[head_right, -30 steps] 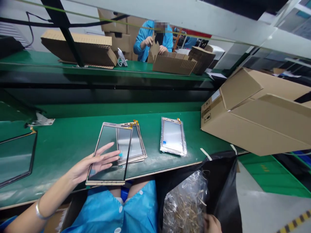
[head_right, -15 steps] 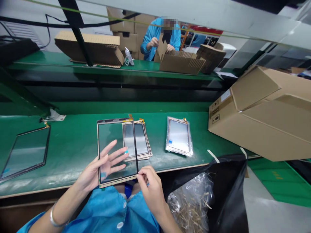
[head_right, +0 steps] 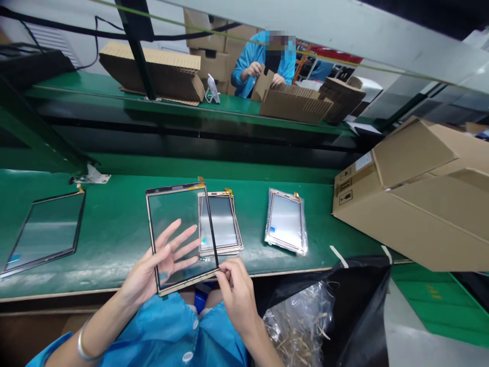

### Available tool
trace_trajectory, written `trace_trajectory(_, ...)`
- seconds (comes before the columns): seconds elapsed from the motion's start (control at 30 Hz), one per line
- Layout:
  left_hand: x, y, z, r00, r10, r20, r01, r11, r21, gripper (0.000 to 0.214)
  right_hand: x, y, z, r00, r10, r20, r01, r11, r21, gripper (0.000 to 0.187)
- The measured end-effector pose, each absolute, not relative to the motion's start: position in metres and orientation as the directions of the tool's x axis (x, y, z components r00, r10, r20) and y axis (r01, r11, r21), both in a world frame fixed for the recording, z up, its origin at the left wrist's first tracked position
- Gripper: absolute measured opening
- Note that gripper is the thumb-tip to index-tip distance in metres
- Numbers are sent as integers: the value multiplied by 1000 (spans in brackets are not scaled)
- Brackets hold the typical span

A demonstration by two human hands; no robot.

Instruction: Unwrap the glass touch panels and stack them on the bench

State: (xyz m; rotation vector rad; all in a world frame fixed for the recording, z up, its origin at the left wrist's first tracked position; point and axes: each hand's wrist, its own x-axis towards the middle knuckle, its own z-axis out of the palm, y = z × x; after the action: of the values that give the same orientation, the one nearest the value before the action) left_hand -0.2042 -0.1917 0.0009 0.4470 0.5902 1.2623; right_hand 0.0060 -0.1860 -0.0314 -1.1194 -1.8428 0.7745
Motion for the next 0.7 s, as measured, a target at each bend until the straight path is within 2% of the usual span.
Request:
trace_trajectory(0.23,-200,-199,0,154,983,-104,-750,185,635,40,3,-190,-35,-257,927,275,417,363,-833,14)
trace_trajectory(0.37,-200,-199,-2,98,988,-120,-743,152,651,40,4,-190,-38,-273,919,283,429,380,-820,14)
trace_trajectory(0.53,-201,-202,-4,74,991,-116,-752,132,646,39,1,-189,-42,-187,944,273,395,327,-859,5)
trace_trajectory(0.7,-198,-206,-6,74,991,-108,-753,127,646,39,-5,-190,-43,-141,952,272,364,305,-880,9)
